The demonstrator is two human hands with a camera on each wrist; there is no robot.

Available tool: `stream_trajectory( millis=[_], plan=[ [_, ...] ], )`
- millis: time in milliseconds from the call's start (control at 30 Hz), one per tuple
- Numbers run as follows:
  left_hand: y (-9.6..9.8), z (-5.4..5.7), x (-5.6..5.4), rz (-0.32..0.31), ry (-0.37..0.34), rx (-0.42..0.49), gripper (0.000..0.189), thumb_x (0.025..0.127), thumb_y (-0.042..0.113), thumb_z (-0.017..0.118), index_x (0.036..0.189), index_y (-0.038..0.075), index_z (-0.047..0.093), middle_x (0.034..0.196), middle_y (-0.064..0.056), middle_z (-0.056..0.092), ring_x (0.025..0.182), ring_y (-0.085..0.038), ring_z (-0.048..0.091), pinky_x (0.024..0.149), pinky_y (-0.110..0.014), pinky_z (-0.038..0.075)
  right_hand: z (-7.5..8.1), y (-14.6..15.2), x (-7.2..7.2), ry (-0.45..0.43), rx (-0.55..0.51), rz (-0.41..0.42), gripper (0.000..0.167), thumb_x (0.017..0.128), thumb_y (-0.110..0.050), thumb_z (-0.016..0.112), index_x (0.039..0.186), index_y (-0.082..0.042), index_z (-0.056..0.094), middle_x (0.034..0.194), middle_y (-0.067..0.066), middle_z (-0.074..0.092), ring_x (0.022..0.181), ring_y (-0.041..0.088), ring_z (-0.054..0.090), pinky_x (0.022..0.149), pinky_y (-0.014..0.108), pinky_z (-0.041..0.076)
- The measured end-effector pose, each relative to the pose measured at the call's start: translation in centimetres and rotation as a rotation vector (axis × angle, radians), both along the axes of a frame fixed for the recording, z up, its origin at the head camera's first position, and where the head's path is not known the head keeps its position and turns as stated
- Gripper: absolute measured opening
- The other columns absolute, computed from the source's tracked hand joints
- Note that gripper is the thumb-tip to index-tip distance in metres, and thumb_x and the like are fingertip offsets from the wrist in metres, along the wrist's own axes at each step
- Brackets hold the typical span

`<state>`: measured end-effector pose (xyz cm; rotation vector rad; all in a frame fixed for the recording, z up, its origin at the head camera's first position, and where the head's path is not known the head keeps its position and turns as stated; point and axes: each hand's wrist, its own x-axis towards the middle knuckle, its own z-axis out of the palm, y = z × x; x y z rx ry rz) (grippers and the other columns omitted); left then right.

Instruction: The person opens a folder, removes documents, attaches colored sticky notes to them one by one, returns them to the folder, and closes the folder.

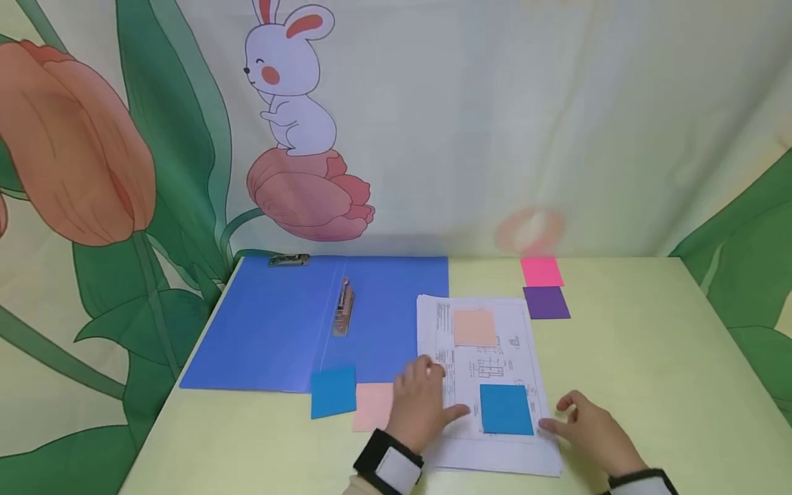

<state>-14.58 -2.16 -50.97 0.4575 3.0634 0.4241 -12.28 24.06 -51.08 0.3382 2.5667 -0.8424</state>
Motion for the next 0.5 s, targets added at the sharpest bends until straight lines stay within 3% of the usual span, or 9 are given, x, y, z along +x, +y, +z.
stream_trajectory(
  millis=[33, 100, 200, 300, 500],
  plan=[
    [-0.8, 0.6, 0.7, 0.062, -0.021, -0.002, 0.061, 0.064, 0.058, 0.073, 0.097, 0.008, 0.063, 0.098, -0.008, 0.058, 0.092, -0.025, 0.053, 0.073, -0.039, 0.045, -0.4, -0.1, 0.9, 0.015, 0.037, 0.014, 0.068, 0.069, -0.053, 0.073, 0.11, -0.001, 0.053, 0.088, 0.012, 0.053, 0.075, 0.025, 0.049, 0.064, 0.036, 0.042],
    [-2.1, 1.4, 1.9, 0.15, -0.094, -0.054, 0.052, 0.065, 0.059, 0.073, 0.073, 0.009, 0.062, 0.065, -0.002, 0.051, 0.063, -0.019, 0.05, 0.052, -0.031, 0.039, -1.2, -0.4, 2.5, 0.064, 0.101, 0.062, 0.079, 0.063, -0.056, 0.075, 0.117, -0.002, 0.054, 0.104, 0.019, 0.053, 0.09, 0.034, 0.05, 0.074, 0.047, 0.044],
    [-2.9, 0.8, 3.1, 0.182, -0.256, -0.078, 0.051, 0.066, 0.059, 0.071, 0.058, 0.01, 0.058, 0.045, 0.002, 0.035, 0.042, -0.014, 0.039, 0.041, -0.027, 0.026, -2.4, -0.7, 3.9, 0.101, 0.167, 0.153, 0.098, 0.057, -0.064, 0.074, 0.129, -0.002, 0.048, 0.131, 0.029, 0.038, 0.116, 0.049, 0.036, 0.089, 0.064, 0.033],
    [-2.7, -0.5, 3.4, 0.182, -0.314, 0.0, 0.046, 0.071, 0.051, 0.073, 0.062, 0.008, 0.059, 0.046, 0.002, 0.039, 0.043, -0.014, 0.039, 0.042, -0.027, 0.027, -2.9, -1.1, 4.3, 0.067, 0.15, 0.186, 0.11, 0.057, -0.069, 0.069, 0.136, 0.001, 0.04, 0.14, 0.03, 0.029, 0.126, 0.052, 0.022, 0.093, 0.069, 0.024],
    [-1.7, -1.5, 3.4, 0.159, -0.278, 0.144, 0.024, 0.078, 0.024, 0.073, 0.069, 0.007, 0.058, 0.053, 0.003, 0.047, 0.046, -0.013, 0.043, 0.044, -0.028, 0.033, -3.8, -0.9, 4.5, 0.021, 0.114, 0.105, 0.115, 0.061, -0.073, 0.064, 0.14, 0.004, 0.03, 0.137, 0.029, 0.033, 0.125, 0.052, 0.024, 0.094, 0.065, 0.027]
  ],
)
